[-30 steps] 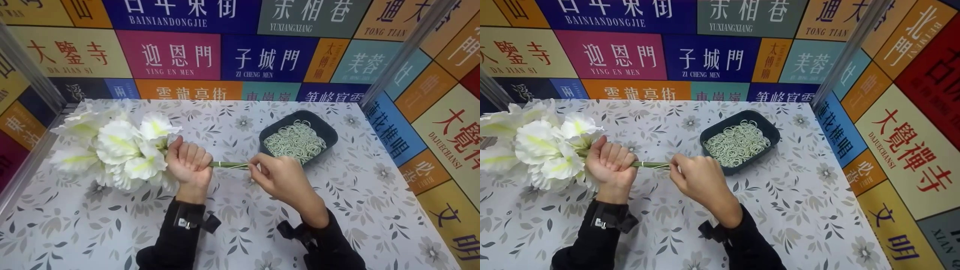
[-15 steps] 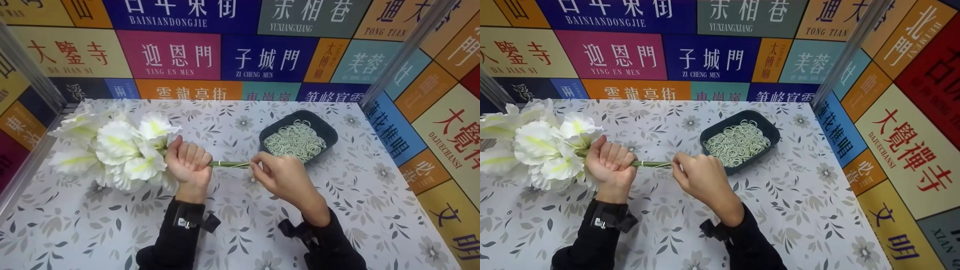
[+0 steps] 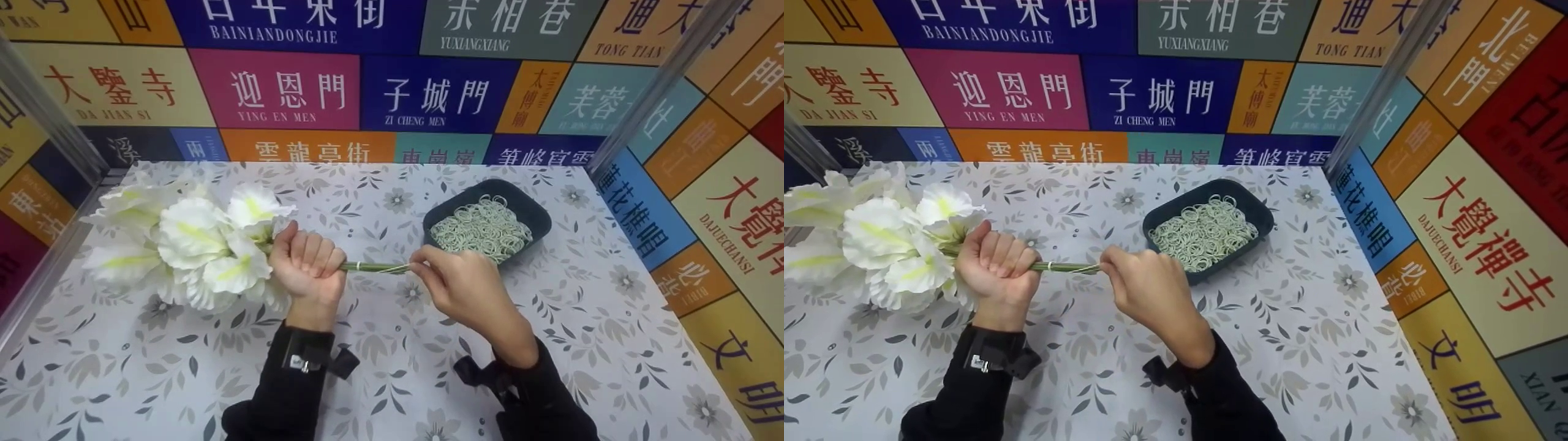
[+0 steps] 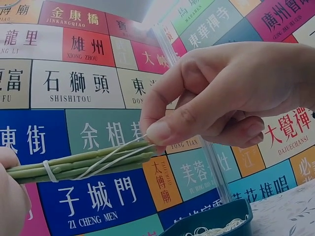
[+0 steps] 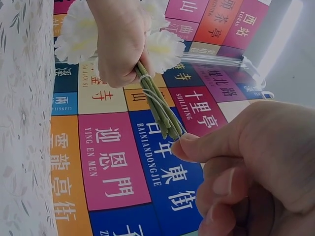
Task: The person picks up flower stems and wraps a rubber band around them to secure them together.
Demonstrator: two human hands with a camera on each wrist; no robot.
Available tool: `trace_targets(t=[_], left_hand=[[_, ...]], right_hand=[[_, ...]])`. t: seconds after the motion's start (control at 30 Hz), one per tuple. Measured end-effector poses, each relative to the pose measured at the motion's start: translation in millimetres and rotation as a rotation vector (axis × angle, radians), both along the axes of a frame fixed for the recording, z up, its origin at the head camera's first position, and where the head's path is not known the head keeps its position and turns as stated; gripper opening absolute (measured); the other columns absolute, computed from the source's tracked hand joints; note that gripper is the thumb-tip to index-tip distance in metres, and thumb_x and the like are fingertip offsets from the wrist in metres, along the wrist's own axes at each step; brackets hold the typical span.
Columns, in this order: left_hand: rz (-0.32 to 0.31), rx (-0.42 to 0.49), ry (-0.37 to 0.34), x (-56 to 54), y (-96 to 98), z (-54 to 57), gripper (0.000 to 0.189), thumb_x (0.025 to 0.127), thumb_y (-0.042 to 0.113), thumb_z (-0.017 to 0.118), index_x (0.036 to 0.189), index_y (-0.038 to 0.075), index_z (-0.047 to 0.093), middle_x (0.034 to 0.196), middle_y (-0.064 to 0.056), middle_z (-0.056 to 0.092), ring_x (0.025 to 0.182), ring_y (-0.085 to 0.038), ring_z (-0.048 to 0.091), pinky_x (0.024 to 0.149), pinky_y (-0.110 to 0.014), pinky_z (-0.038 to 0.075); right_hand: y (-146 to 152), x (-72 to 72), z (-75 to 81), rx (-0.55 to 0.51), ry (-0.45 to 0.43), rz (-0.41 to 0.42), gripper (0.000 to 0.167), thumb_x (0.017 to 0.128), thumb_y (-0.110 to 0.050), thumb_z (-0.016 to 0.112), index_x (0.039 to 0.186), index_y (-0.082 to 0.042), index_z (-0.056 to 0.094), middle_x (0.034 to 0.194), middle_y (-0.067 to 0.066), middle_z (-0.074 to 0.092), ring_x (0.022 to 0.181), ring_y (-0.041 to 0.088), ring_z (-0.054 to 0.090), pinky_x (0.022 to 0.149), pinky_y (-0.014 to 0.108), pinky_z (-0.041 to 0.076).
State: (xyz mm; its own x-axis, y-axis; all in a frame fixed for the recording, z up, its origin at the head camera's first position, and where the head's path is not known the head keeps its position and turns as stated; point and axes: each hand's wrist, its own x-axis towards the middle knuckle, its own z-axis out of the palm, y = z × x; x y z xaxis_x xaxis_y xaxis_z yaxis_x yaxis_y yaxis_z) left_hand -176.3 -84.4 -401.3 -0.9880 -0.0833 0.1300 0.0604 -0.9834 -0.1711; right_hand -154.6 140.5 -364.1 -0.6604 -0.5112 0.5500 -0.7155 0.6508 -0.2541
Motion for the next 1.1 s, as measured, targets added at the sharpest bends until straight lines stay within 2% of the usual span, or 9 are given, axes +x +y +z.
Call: trace_targets(t=[0.13, 0.47, 0.63, 0.9, 1.1], left_hand=[[-0.007, 0.001, 0.009, 0.2, 0.0, 0.5, 0.052, 0.103, 0.022, 0.028, 0.051, 0.018, 0.021, 0.041, 0.006, 0.02, 0.038, -0.007, 0.01, 0.038, -0.02, 0.009], [-0.019, 0.012, -0.016, 1.0, -1.1, 2.1, 0.054, 0.101, 0.021, 0.033, 0.048, 0.015, 0.028, 0.038, 0.003, 0.029, 0.038, -0.007, 0.011, 0.037, -0.021, 0.009], [-0.005, 0.001, -0.027, 1.4, -1.0, 2.8, 0.056, 0.102, 0.021, 0.033, 0.046, 0.014, 0.032, 0.037, 0.003, 0.03, 0.038, -0.007, 0.011, 0.037, -0.021, 0.009], [-0.009, 0.0, -0.019, 1.5, -1.3, 2.8, 0.056, 0.102, 0.02, 0.032, 0.046, 0.014, 0.031, 0.037, 0.003, 0.029, 0.037, -0.007, 0.011, 0.037, -0.021, 0.009], [-0.016, -0.004, -0.021, 2.2, -1.3, 3.6, 0.057, 0.102, 0.021, 0.032, 0.046, 0.014, 0.032, 0.037, 0.003, 0.029, 0.037, -0.007, 0.011, 0.037, -0.021, 0.009]], right_hand=[[1, -2.0, -0.1, -0.012, -0.039, 0.014, 0.009, 0.098, -0.022, 0.067, 0.096, -0.015, 0.074, 0.06, -0.01, 0.055, 0.046, 0.004, 0.037, 0.043, 0.026, 0.032], [3, -5.5, -2.1, -0.007, -0.09, 0.028, 0.008, 0.098, -0.022, 0.068, 0.095, -0.017, 0.073, 0.061, -0.009, 0.057, 0.047, 0.003, 0.039, 0.045, 0.026, 0.035], [4, -7.2, -3.1, -0.006, -0.131, 0.036, 0.008, 0.099, -0.023, 0.067, 0.096, -0.018, 0.073, 0.058, -0.011, 0.053, 0.047, 0.002, 0.037, 0.045, 0.026, 0.035], [4, -10.1, -3.2, -0.021, -0.148, 0.063, 0.008, 0.099, -0.022, 0.067, 0.096, -0.017, 0.073, 0.056, -0.013, 0.048, 0.046, 0.0, 0.035, 0.045, 0.026, 0.033], [4, -11.1, -3.0, -0.02, -0.162, 0.068, 0.008, 0.099, -0.021, 0.067, 0.097, -0.017, 0.074, 0.06, -0.012, 0.053, 0.047, 0.001, 0.036, 0.046, 0.026, 0.034]])
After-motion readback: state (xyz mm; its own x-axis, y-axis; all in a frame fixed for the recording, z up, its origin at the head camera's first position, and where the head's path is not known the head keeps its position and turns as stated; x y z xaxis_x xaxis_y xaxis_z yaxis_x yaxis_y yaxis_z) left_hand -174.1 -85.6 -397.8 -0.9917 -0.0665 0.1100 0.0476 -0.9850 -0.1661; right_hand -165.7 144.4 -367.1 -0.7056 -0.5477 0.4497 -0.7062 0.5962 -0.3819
